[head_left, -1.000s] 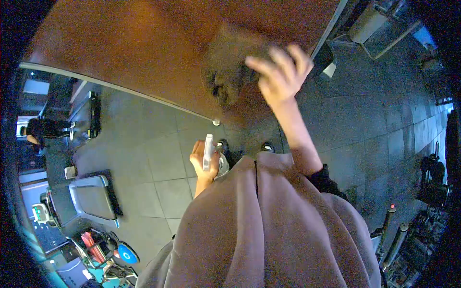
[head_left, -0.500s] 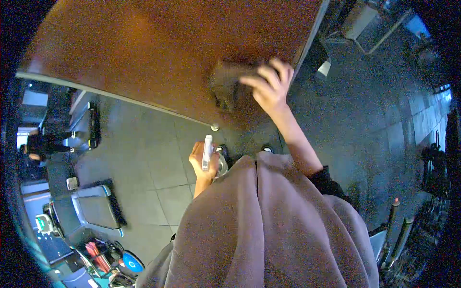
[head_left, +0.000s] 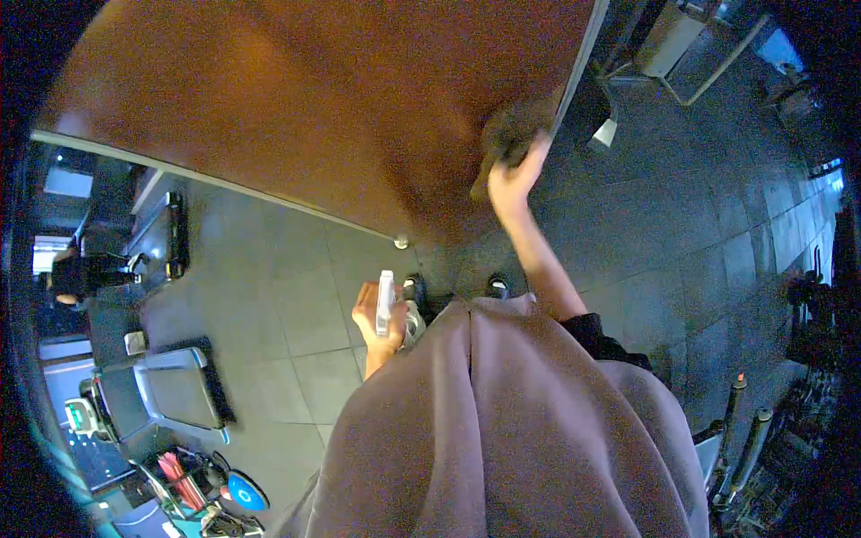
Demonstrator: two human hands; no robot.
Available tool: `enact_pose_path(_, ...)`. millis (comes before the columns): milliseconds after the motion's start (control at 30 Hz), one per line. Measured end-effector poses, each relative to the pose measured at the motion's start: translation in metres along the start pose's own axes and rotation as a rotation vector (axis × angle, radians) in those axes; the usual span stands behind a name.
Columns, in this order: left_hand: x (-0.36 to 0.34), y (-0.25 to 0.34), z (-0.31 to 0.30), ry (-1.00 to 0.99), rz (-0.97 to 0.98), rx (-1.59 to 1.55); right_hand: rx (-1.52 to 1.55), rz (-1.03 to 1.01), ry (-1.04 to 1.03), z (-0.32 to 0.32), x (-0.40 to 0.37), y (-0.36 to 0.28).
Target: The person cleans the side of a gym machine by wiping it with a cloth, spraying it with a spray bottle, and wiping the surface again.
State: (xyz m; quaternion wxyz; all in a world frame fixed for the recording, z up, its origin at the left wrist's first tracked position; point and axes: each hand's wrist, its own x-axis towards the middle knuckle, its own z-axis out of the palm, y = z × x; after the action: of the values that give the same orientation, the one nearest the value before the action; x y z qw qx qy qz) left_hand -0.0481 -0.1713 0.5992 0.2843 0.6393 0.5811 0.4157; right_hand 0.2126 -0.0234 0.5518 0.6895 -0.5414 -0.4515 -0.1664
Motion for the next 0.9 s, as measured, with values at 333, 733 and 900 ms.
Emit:
enact_pose_path(333, 0.004, 0.014, -0.003, -0.023, 0.113, 0.032, -0.097, 0.140, -0.083, -0.023, -0.031, 0.042)
enact_pose_path(733, 0.017, 0.022, -0.005, -0.155, 0.219, -0.067, 0.151, 0.030, 0.057, 0.002, 0.132, -0.035)
enact_pose_path(900, 0.023, 0.034, -0.003, -0.158, 0.225, -0.044, 0.030, 0.312, -0.069, -0.010, -0.009, 0.014)
